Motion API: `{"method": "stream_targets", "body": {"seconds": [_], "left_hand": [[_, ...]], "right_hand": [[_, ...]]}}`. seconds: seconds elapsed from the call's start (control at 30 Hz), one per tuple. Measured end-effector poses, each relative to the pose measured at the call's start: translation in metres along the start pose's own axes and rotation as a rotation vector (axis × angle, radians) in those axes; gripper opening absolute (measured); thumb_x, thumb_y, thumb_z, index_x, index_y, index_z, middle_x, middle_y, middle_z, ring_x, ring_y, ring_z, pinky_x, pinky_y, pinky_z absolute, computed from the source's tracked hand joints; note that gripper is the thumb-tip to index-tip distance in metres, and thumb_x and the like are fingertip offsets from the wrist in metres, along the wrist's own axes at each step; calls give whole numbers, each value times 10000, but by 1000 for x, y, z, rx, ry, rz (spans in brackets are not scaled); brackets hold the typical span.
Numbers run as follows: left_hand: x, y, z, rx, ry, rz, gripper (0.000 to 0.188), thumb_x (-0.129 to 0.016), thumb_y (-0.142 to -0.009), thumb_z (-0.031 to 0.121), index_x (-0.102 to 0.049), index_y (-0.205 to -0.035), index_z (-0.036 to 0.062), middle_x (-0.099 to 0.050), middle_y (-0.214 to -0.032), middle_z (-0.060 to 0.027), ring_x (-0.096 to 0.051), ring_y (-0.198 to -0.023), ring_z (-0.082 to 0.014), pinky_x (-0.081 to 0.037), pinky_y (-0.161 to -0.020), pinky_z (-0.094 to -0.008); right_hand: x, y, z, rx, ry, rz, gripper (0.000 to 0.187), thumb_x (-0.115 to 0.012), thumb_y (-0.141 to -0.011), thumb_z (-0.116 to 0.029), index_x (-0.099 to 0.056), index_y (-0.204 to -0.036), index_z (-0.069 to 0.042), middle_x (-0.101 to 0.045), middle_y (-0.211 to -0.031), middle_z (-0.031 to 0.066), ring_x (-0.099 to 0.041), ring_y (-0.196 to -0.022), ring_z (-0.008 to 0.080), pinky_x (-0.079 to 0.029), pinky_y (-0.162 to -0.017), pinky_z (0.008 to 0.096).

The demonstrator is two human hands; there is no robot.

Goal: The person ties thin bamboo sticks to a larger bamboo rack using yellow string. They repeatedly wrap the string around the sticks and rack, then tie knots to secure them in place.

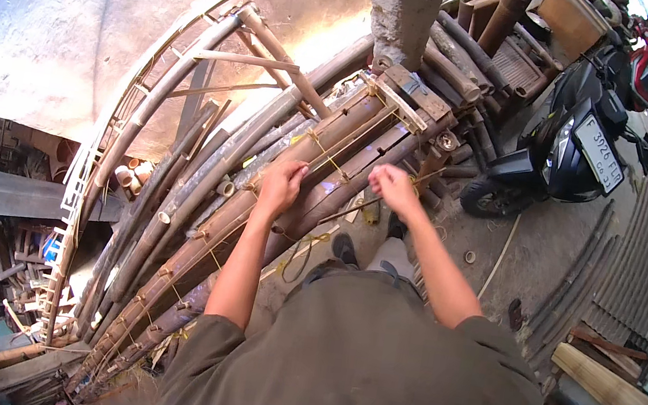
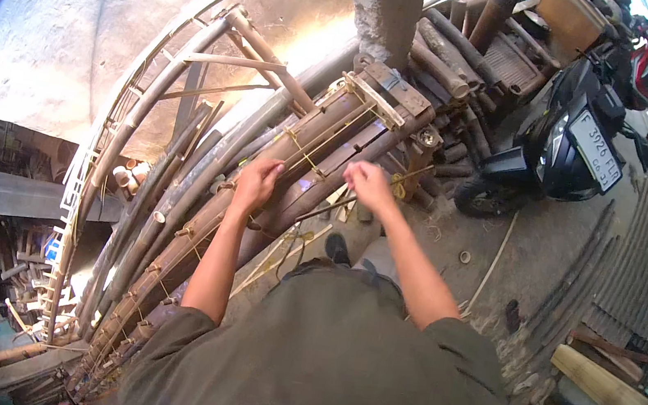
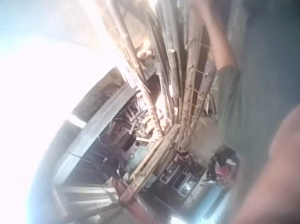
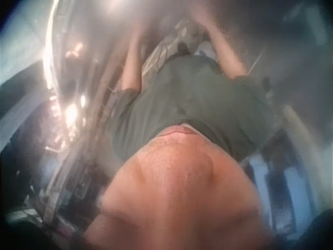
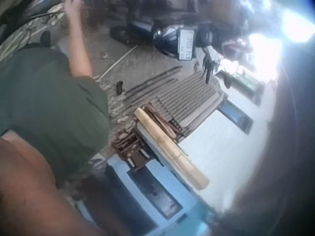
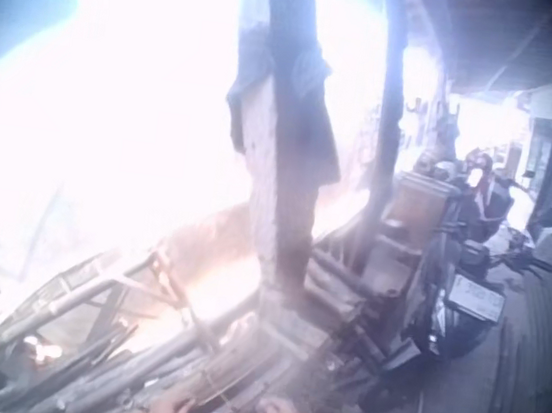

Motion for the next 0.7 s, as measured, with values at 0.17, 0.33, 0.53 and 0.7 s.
{"method": "stream_targets", "body": {"seconds": [0.17, 0.33, 0.53, 0.7], "left_hand": [[-20, -13, 12, 87, -117, -95, 209, -585, -897, 184, -684, -959, 10, -669, -939, -220, -642, -849, -406, -507, -751, -435], [-44, -12, -12, 177, -120, 10, 225, -547, -899, 192, -641, -1031, 37, -671, -936, -206, -642, -919, -372, -474, -796, -438], [-60, -14, 29, 154, -324, 192, 239, -546, -909, 235, -610, -1101, 108, -650, -996, -134, -582, -995, -306, -336, -850, -458], [-84, 0, -17, 15, -577, 245, 250, -523, -934, 252, -626, -1026, 43, -634, -973, -199, -589, -957, -339, -369, -812, -484]], "right_hand": [[-72, 44, 30, -256, -237, -291, 281, -482, -1004, -272, -603, -905, -39, -587, -787, 8, -558, -698, 95, -489, -660, 250], [-92, 60, 19, -535, -693, -348, 279, -494, -986, -301, -610, -1078, -64, -615, -896, 18, -590, -797, 132, -523, -757, 310], [-45, -5, -24, 124, -1117, 471, 245, -526, -910, -301, -556, -785, -92, -544, -731, 41, -545, -699, 179, -464, -651, 358], [-169, -76, -155, 466, 414, -268, 385, -481, -934, -375, -632, -861, -28, -610, -839, 139, -592, -759, 258, -477, -676, 388]]}}
Point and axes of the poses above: each hand's wrist, its own y-axis away from the middle knuckle, its own x-axis out of the back of the hand, z = x × y, the point moved 9 cm from there along -y, towards the middle knuckle
